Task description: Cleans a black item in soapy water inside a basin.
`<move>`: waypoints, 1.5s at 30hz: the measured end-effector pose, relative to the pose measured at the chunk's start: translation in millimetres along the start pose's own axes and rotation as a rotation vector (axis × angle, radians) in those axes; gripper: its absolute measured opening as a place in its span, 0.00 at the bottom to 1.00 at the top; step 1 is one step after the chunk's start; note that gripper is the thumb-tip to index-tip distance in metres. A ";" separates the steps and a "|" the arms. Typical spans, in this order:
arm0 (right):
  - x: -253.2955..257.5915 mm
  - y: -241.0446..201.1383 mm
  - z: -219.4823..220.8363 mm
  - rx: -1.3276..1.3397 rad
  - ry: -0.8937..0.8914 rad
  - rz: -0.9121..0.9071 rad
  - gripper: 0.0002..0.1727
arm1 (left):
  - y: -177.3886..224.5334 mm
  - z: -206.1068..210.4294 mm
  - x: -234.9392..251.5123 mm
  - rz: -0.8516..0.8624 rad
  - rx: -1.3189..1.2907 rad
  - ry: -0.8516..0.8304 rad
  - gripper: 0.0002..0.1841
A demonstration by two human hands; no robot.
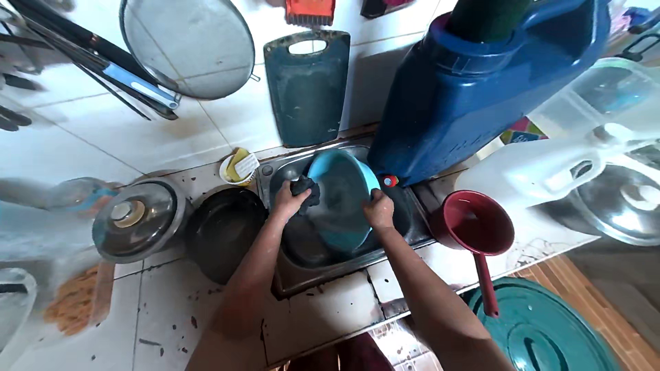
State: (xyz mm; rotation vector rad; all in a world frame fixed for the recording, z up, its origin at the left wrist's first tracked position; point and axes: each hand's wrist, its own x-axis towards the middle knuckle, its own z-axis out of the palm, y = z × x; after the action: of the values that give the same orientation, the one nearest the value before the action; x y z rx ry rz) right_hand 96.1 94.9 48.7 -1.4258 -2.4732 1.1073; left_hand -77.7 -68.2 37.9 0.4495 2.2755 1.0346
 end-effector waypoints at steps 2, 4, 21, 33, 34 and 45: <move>-9.9 -6.3 -5.6 -0.115 0.028 -0.131 0.13 | -3.4 -0.3 -5.0 -0.014 -0.017 0.003 0.35; -15.1 -1.1 -5.1 -0.164 0.117 -0.289 0.11 | -6.0 0.0 -10.0 -0.008 -0.037 0.008 0.35; -25.0 18.8 12.2 -0.143 0.524 -0.674 0.05 | 78.8 -52.5 -86.5 0.356 -0.261 0.041 0.36; -24.7 84.0 68.8 0.714 -0.041 0.411 0.32 | 145.4 -35.7 -60.4 0.606 -0.528 -0.272 0.22; -28.7 86.0 60.1 0.684 -0.119 0.405 0.35 | 140.0 -27.4 -53.3 0.582 -0.511 -0.274 0.21; -95.4 165.5 -117.7 -0.072 0.437 0.232 0.34 | 17.7 78.8 10.7 -0.337 -0.151 -0.468 0.26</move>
State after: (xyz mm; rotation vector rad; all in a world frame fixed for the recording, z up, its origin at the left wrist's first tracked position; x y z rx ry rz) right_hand 316.6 135.4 58.6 -1.7853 -2.0994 0.6454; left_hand -34.5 -6.8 6.4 0.2053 1.7664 0.8193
